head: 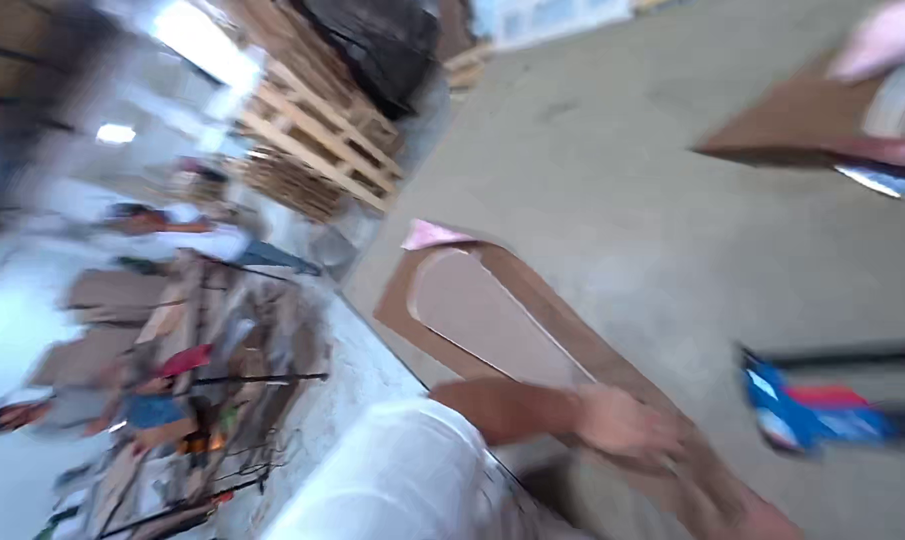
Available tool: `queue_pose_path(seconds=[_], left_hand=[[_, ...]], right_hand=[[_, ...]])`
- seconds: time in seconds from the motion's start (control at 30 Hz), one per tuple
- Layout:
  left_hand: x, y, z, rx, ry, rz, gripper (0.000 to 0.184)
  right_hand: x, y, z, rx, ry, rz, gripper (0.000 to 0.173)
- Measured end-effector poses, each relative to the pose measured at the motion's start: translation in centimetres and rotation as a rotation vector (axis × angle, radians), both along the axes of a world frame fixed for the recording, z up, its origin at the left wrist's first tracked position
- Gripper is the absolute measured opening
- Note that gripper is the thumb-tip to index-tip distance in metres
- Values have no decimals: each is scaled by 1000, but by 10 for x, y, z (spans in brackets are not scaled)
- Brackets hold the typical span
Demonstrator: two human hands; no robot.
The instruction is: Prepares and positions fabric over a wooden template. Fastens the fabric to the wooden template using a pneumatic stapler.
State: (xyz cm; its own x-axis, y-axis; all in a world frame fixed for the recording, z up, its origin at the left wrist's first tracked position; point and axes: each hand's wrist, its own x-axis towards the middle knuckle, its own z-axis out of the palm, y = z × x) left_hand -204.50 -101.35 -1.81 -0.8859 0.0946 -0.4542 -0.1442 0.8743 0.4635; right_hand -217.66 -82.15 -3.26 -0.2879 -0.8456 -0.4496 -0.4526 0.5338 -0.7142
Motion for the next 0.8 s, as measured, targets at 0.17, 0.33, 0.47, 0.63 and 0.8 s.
queue_pose_path(seconds=[0.17, 0.33, 0.47, 0.63, 0.8], left_hand=[[-13, 13, -47, -102, 42, -220, 36], [-11, 15, -50, -183, 64, -260, 37], [-15, 13, -58, -192, 144, -264, 47], [-14, 13, -55, -168, 141, -326, 38], [-13, 8, -57, -39, 124, -305, 22]], right_hand=[[-12, 5, -24, 273, 19, -125, 24], [-9, 7, -37, 312, 33, -179, 28], [-8, 8, -40, 300, 65, -176, 30], [-3, 6, -37, 275, 105, -164, 32], [-4, 0, -31, 296, 99, -176, 28]])
